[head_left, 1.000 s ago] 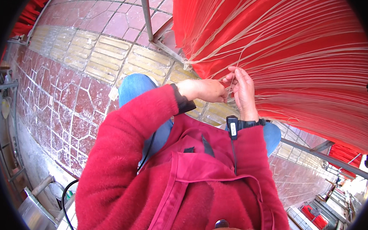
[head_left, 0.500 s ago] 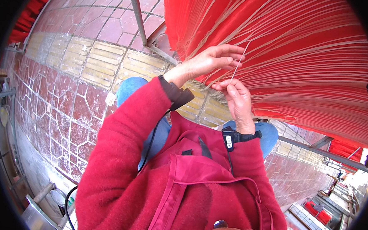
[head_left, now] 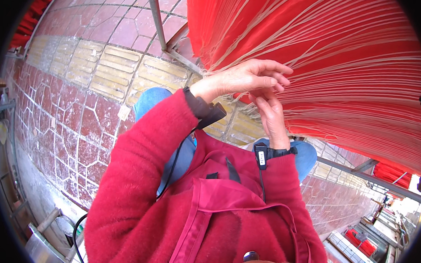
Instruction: The person sits cross-legged and uses both hands to tie knots in a red fishing net, repeatedly pulling and tightening the twine to secure the mesh.
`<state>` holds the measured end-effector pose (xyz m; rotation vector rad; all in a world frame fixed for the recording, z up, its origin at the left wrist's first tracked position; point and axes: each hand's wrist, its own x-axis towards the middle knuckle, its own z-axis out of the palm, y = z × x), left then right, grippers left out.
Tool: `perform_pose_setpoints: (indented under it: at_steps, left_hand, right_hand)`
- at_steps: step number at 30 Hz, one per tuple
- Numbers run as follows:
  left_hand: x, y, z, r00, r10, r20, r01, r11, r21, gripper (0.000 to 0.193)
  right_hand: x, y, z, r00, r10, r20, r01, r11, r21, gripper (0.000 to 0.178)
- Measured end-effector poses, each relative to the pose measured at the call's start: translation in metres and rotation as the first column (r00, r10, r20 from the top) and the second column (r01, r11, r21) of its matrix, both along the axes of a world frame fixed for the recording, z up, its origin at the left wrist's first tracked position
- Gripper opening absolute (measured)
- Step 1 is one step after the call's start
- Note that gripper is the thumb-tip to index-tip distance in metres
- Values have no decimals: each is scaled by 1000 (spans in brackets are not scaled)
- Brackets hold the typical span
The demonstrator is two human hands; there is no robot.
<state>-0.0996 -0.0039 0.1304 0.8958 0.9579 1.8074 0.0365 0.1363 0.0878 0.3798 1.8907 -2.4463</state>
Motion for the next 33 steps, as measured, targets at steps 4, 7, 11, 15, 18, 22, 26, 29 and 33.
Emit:
perform_pose_setpoints:
  at_steps: [4,7,11,15,18,22,26,29,33]
  left_hand:
    - [-3,0,-16,989,66,-134,-86,986,-145,43]
    - [-7,-1,-31,972,82,-222,-136,961,-240,42]
    - [-9,1,-45,870,74,-487,-249,920,-303,40]
    - [-10,7,-51,765,28,-643,-328,877,-352,42]
    - [-11,10,-55,735,-31,-677,-360,828,-429,46]
    - [-12,13,-63,681,-42,-731,-410,805,-428,49]
    - [-13,16,-71,646,-120,-754,-433,756,-491,49]
    - [-10,19,-75,659,-184,-729,-425,709,-563,49]
    - [-9,25,-81,665,-208,-717,-410,702,-583,52]
  right_hand:
    - [-10,-3,-16,990,124,71,-134,977,168,28]
    - [-13,-7,-39,988,132,85,-149,958,245,29]
    - [-27,-6,-70,984,3,176,-61,942,330,27]
    - [-37,1,-93,983,-65,174,-15,906,423,21]
    - [-41,8,-108,987,-140,78,92,893,440,17]
    - [-49,14,-127,973,-230,-6,212,885,415,12]
    - [-47,16,-134,962,-274,21,235,860,453,10]
    - [-39,10,-139,951,-301,73,249,882,401,12]
    - [-28,5,-149,959,-241,152,151,882,445,19]
